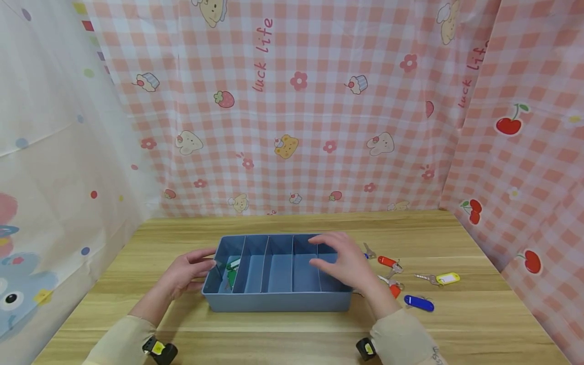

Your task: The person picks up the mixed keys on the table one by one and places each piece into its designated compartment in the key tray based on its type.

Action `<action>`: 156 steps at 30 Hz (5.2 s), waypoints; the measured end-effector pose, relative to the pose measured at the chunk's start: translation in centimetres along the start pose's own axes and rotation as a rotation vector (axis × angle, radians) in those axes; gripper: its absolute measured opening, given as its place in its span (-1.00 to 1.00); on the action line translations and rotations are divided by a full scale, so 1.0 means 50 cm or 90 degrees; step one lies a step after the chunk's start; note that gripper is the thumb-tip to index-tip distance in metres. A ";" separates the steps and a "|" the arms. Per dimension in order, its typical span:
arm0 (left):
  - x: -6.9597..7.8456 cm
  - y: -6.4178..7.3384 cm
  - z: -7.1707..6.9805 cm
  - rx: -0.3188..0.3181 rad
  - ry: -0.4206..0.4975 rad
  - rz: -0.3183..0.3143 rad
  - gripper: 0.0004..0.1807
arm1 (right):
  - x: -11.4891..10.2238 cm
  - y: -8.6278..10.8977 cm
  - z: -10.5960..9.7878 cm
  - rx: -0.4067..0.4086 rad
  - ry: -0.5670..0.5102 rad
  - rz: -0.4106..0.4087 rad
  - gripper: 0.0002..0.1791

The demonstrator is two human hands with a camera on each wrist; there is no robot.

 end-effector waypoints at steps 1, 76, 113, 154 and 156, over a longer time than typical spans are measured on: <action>-0.001 -0.001 0.000 0.000 0.001 0.000 -0.44 | 0.003 0.003 -0.003 0.002 0.000 0.002 -0.56; -0.005 -0.008 -0.004 0.018 -0.022 -0.013 -0.47 | 0.183 0.247 -0.253 -0.015 0.066 -0.002 -0.29; -0.003 -0.004 -0.002 0.021 -0.022 -0.016 -0.48 | 0.284 0.327 -0.238 -0.125 0.020 -0.173 -0.37; -0.003 -0.003 -0.003 0.021 -0.021 -0.012 -0.48 | 0.303 0.307 -0.230 -0.166 0.012 -0.137 -0.56; -0.003 -0.003 -0.003 0.021 -0.023 -0.012 -0.48 | 0.302 0.306 -0.228 -0.162 0.013 -0.141 -0.56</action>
Point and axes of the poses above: each hand's wrist, its own y-axis away from the middle knuckle, its own z-axis out of the palm, x = y × z, the point moved 3 cm from there along -y, towards the middle knuckle, and after that the axes turned 2 degrees about -z, right-handed, at the moved point
